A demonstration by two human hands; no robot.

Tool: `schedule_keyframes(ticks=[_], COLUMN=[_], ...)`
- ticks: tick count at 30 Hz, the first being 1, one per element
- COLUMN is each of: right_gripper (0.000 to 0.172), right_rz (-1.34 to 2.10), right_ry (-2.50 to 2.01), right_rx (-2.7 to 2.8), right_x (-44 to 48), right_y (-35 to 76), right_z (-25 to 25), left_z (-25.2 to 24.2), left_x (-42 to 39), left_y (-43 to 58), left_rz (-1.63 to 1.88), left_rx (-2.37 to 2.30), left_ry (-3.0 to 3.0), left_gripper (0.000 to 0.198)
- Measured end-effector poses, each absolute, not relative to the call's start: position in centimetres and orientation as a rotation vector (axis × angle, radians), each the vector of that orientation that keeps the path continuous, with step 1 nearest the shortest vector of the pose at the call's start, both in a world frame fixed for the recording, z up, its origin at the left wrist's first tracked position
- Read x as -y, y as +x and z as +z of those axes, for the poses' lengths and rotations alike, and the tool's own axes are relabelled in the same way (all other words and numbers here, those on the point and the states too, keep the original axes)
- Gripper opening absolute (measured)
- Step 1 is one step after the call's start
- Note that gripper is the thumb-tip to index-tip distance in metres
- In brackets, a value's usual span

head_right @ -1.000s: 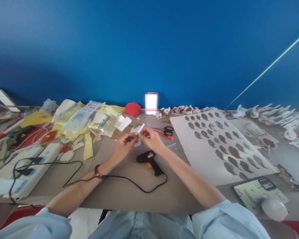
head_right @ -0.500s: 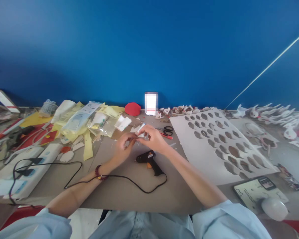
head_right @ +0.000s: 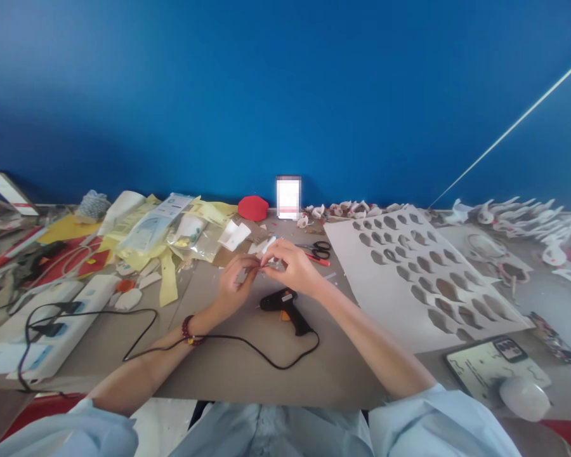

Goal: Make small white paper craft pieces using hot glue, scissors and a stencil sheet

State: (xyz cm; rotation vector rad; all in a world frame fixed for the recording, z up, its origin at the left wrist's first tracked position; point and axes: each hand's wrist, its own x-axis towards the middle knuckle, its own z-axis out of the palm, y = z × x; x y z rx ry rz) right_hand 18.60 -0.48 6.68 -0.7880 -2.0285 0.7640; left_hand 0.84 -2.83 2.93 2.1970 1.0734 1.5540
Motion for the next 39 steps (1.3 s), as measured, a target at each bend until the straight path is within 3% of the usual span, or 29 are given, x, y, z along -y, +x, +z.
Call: schedule_keyframes(ticks=[11,27,39], right_gripper=[0.013,0.010,0.011], right_rz=[0.648,0.224,0.167], right_ry=[-0.739,-0.879,-0.904], right_rx=[2.109,2.311,2.349], right_x=[0.7,1.4,1.3], right_y=[18.6,18.9,19.2], right_z=[6.9,8.0,8.2], left_z=[2.5,1.8,2.2], left_x=[2.6,2.3,2.3], left_y=[0.7,0.2,0.2], left_rz=[1.594,1.609,1.606], left_rx=[-1.020,-1.123,-1.187], left_ry=[2.280,2.515,2.578], left_gripper=[0.013,0.013,0.011])
